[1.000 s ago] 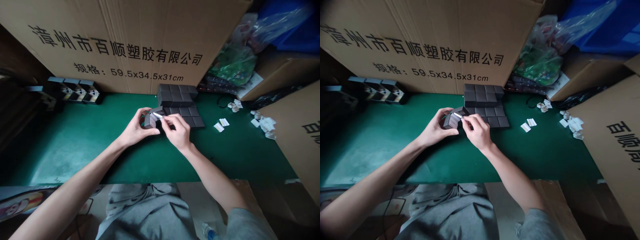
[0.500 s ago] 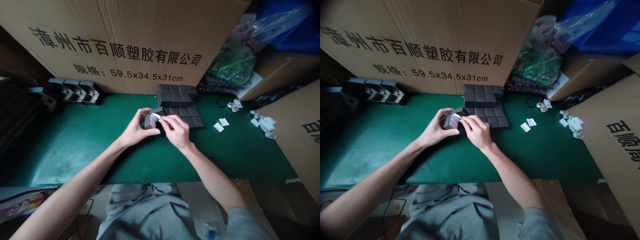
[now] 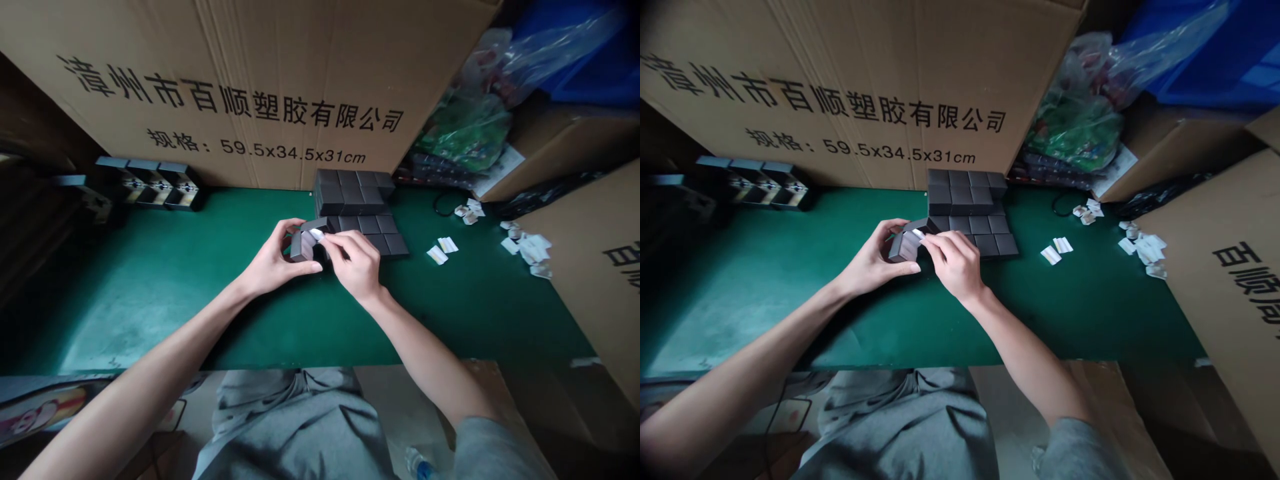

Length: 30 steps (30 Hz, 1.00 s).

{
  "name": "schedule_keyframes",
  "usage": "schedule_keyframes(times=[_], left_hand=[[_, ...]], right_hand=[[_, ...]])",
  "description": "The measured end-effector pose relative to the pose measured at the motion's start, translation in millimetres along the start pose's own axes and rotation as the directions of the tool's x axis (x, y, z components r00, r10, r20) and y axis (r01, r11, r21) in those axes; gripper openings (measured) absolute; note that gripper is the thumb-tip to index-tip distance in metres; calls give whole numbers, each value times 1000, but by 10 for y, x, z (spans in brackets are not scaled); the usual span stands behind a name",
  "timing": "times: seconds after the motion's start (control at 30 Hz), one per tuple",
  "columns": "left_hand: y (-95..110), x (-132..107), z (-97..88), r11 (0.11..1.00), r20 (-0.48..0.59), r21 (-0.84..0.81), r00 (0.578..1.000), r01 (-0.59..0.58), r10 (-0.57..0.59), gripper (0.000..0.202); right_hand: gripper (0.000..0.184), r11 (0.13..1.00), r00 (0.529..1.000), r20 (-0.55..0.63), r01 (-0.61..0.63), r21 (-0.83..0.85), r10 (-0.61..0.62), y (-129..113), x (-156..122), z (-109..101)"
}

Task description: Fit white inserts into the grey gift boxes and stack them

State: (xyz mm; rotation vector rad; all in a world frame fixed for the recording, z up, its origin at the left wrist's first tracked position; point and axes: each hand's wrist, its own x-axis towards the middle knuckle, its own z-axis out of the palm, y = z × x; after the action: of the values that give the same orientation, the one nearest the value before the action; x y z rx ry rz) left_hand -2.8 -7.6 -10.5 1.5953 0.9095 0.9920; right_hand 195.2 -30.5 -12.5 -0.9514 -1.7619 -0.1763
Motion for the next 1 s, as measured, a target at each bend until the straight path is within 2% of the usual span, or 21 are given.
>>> schedule_keyframes(times=[0.33, 0.53, 0.77, 1.0], left_hand=[[30, -6, 4, 1000, -12, 15, 1000, 17, -17, 80], [-9, 2, 13, 1000, -35, 16, 999, 21, -21, 78], [17, -1, -1, 999, -30, 47, 999, 16, -14, 77], [36, -2, -9, 998, -13, 58, 1000, 9, -8, 76]], right_hand=[[11, 1000, 1000, 9, -12, -13, 12, 14, -4, 3], [13, 997, 996, 46, -76, -24, 77, 11, -15, 20], [12, 999, 999, 27, -43, -24, 43, 11, -13, 16], [13, 988, 987, 42, -154, 24, 153, 9, -38, 11]])
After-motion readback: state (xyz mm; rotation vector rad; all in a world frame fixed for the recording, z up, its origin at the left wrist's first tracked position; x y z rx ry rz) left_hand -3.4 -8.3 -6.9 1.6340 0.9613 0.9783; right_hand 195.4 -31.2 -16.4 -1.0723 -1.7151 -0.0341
